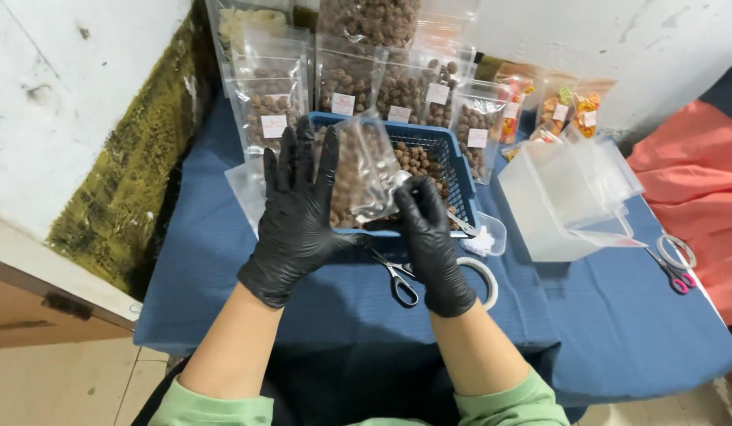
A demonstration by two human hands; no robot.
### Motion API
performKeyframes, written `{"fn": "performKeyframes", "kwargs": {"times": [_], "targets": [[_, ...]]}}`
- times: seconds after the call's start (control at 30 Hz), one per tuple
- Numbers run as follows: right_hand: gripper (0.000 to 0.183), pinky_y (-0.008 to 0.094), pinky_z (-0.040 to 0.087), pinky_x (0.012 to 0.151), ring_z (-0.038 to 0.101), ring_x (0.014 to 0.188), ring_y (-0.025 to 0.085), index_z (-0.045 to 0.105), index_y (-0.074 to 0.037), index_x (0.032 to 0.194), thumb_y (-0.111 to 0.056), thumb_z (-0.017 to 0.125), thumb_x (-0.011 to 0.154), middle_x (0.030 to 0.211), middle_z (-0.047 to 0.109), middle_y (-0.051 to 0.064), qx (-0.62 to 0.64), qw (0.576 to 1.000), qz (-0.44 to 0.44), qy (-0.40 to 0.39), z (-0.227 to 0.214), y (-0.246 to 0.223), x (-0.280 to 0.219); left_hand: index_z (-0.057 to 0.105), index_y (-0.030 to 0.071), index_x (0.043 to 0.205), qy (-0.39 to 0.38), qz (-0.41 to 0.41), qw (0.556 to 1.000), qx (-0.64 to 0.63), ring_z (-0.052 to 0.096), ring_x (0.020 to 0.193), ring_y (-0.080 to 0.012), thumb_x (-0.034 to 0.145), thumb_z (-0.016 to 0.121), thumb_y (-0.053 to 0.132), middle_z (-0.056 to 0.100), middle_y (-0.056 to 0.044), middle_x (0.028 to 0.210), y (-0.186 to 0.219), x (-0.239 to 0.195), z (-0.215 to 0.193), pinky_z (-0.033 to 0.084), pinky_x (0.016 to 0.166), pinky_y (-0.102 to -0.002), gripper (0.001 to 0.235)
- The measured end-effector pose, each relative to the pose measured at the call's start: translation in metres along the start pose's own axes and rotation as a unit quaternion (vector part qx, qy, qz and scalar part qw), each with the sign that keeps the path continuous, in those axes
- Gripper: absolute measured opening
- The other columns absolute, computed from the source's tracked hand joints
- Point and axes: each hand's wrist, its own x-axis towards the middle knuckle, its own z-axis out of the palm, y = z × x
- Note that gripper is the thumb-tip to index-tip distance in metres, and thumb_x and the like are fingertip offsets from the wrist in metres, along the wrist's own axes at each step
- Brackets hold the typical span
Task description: Filling plastic bags with small round food items from a basket using a spoon and sealing them.
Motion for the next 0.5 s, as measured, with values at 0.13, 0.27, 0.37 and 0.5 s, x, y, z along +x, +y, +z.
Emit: {"fn": "performKeyframes", "kwargs": {"times": [0.13,0.27,0.37,0.5], "targets": [[0.014,0.030,0.067,0.063,0.066,0.069,0.012,0.057,-0.011,0.108,-0.018,0.066,0.101,0.087,0.059,0.000,-0.028,0.998,0.058,-0.022,-0.031,0.081,0.016,0.008,0.012,0.171,-0.029,-0.004,0.999,-0.020,0.014,0.156,-0.0552,0.054,0.096,0.062,0.020,-0.034,0.169,-0.001,-0.001,0.003,0.002,0.124,-0.066,0.154],[0.012,0.034,0.065,0.066,0.071,0.076,0.019,0.057,-0.007,0.106,-0.016,0.065,0.103,0.091,0.064,0.006,-0.023,0.998,0.036,-0.056,-0.036,0.098,0.019,0.009,0.014,0.171,-0.038,-0.028,0.998,-0.049,0.014,0.155,-0.0555,0.062,0.092,0.060,0.020,-0.032,0.170,-0.002,0.000,0.020,0.001,0.123,-0.067,0.144],[0.011,0.035,0.063,0.070,0.070,0.081,0.020,0.059,-0.005,0.105,-0.013,0.065,0.103,0.092,0.066,0.008,-0.033,0.995,0.021,-0.094,-0.022,0.074,0.011,0.009,0.016,0.171,-0.027,-0.040,0.998,-0.035,0.018,0.155,-0.0530,0.062,0.089,0.066,0.025,-0.030,0.168,-0.009,-0.002,0.038,0.005,0.125,-0.064,0.144],[0.013,0.033,0.059,0.073,0.070,0.084,0.020,0.060,-0.003,0.105,-0.011,0.069,0.100,0.090,0.068,0.011,-0.069,0.988,0.007,-0.136,-0.015,0.050,0.006,0.008,0.019,0.171,-0.011,-0.030,0.999,-0.033,0.021,0.156,-0.0510,0.058,0.091,0.065,0.028,-0.028,0.167,-0.011,-0.001,0.037,0.006,0.127,-0.064,0.148]]}}
